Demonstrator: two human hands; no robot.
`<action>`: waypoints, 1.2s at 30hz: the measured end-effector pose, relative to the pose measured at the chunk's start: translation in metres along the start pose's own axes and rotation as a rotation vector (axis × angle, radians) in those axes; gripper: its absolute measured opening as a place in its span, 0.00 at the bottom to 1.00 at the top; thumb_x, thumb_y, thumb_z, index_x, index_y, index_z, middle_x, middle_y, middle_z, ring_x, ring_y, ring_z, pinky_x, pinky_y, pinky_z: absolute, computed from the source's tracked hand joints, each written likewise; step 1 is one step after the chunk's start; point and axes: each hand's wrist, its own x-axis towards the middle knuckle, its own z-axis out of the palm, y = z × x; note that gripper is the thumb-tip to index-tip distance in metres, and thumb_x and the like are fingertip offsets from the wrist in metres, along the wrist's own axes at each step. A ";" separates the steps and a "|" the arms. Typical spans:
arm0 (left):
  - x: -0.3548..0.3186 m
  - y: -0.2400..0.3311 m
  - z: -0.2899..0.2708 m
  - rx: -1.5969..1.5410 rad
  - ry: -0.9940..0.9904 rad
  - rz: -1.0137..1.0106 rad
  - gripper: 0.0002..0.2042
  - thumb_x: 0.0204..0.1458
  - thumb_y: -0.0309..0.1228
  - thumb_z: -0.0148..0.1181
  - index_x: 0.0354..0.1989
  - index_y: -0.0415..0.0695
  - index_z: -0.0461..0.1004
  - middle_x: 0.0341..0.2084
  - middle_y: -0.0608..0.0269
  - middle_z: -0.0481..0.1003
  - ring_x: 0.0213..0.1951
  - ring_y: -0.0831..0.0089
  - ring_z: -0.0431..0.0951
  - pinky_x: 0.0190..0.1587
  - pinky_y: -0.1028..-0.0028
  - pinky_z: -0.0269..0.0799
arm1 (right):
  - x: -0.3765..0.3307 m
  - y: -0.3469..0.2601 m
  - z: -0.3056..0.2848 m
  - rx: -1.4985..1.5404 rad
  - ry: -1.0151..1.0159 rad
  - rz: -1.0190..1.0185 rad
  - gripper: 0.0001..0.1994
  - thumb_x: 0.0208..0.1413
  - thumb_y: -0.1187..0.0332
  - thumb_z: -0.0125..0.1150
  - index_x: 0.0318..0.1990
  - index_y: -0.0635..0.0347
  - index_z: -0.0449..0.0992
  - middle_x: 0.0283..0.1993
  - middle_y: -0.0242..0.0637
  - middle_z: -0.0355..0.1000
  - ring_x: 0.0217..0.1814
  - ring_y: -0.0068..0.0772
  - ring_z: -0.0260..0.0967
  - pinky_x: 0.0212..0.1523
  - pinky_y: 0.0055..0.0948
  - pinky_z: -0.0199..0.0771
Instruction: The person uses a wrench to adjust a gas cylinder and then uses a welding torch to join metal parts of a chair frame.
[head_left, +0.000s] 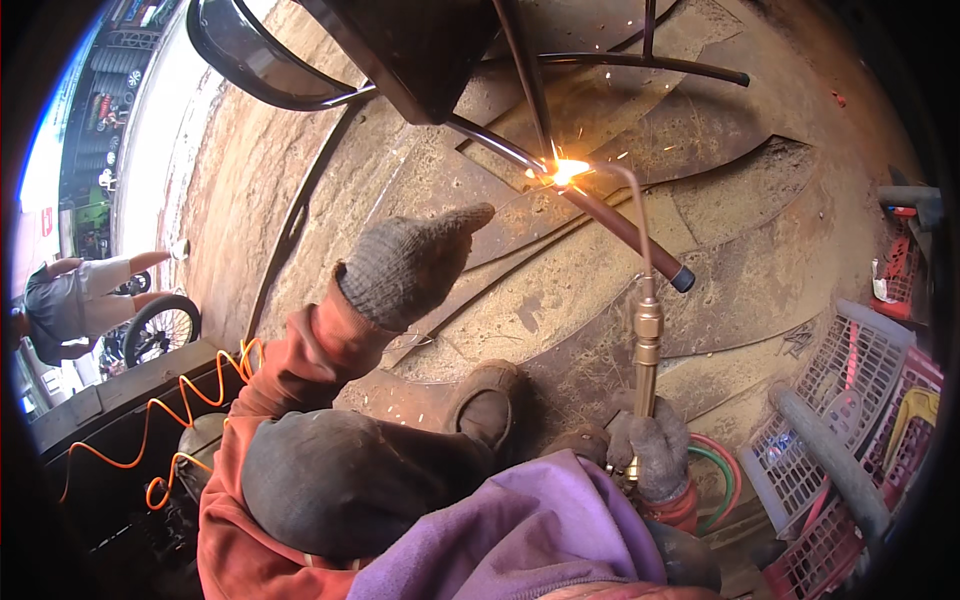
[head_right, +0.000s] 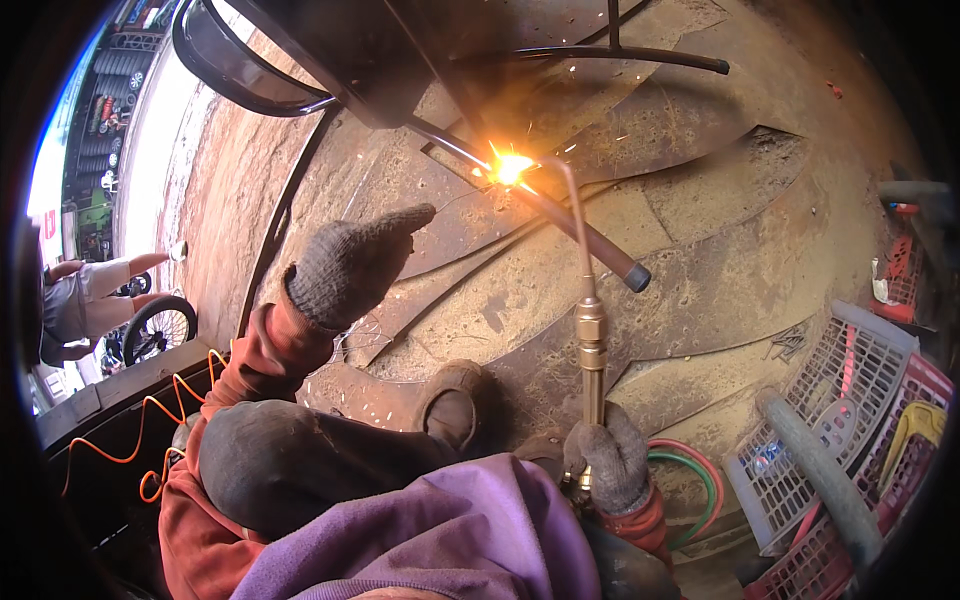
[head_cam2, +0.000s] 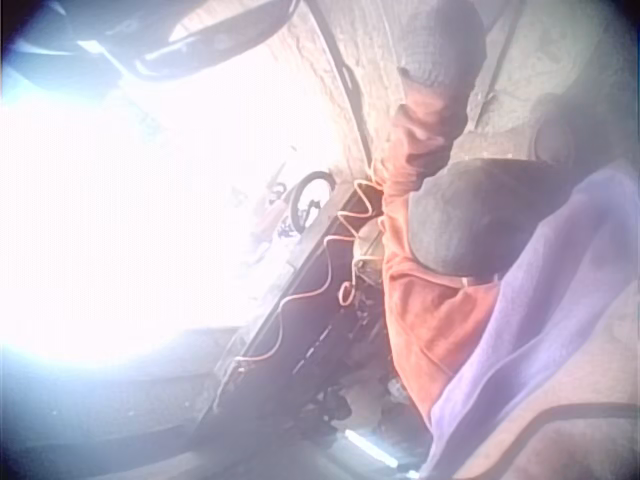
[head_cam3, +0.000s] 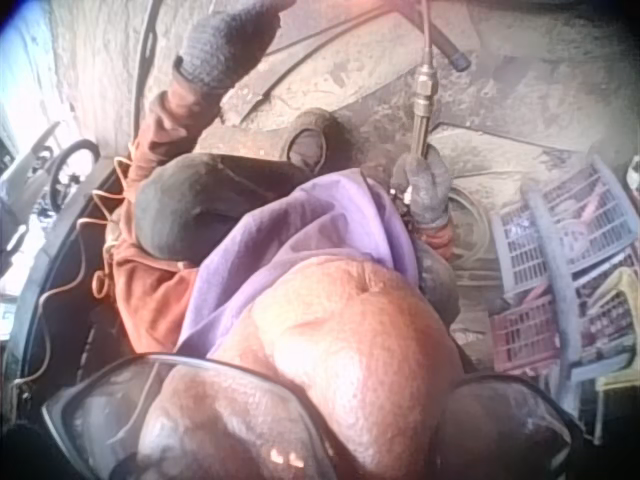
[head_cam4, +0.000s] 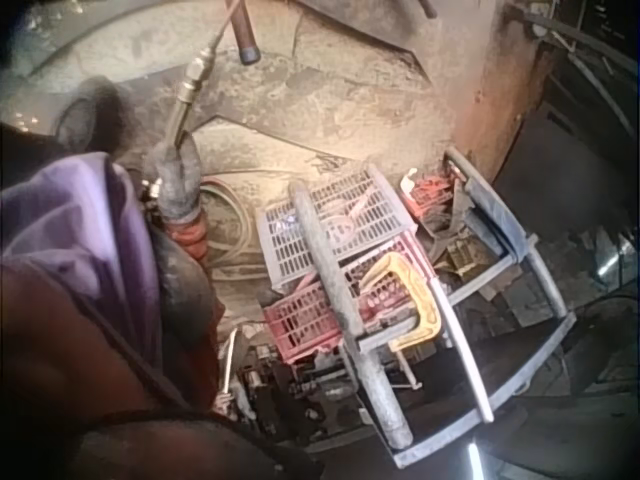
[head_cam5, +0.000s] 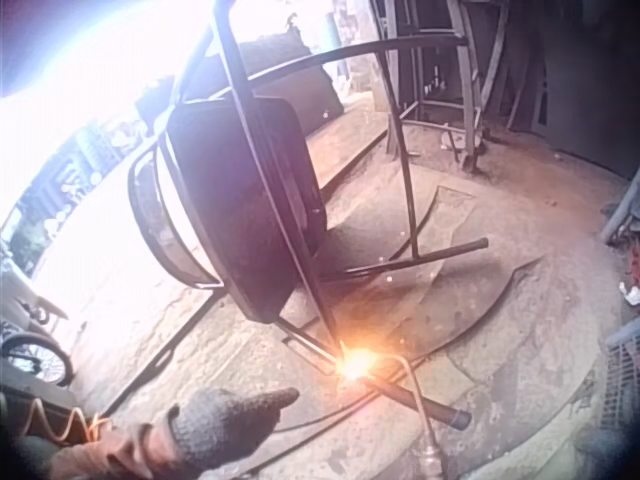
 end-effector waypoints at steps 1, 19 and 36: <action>0.000 0.000 -0.001 0.003 0.002 0.001 0.19 0.58 0.24 0.60 0.58 0.50 0.78 0.23 0.55 0.76 0.23 0.64 0.78 0.30 0.68 0.75 | 0.000 -0.002 0.000 0.013 0.010 -0.021 0.19 0.68 0.63 0.53 0.56 0.71 0.70 0.22 0.32 0.68 0.21 0.21 0.63 0.23 0.23 0.63; -0.001 -0.003 0.002 0.002 -0.024 -0.045 0.19 0.56 0.24 0.61 0.57 0.49 0.78 0.30 0.52 0.81 0.29 0.63 0.82 0.36 0.69 0.78 | 0.001 0.000 0.001 0.033 -0.030 0.115 0.14 0.69 0.66 0.52 0.55 0.67 0.71 0.25 0.31 0.69 0.25 0.19 0.63 0.26 0.23 0.64; -0.002 -0.006 0.000 -0.066 -0.034 -0.039 0.19 0.57 0.23 0.60 0.58 0.48 0.78 0.30 0.53 0.81 0.30 0.69 0.82 0.37 0.70 0.77 | 0.001 -0.001 0.004 0.064 -0.010 0.132 0.13 0.69 0.69 0.52 0.55 0.67 0.70 0.24 0.29 0.67 0.23 0.20 0.63 0.25 0.23 0.65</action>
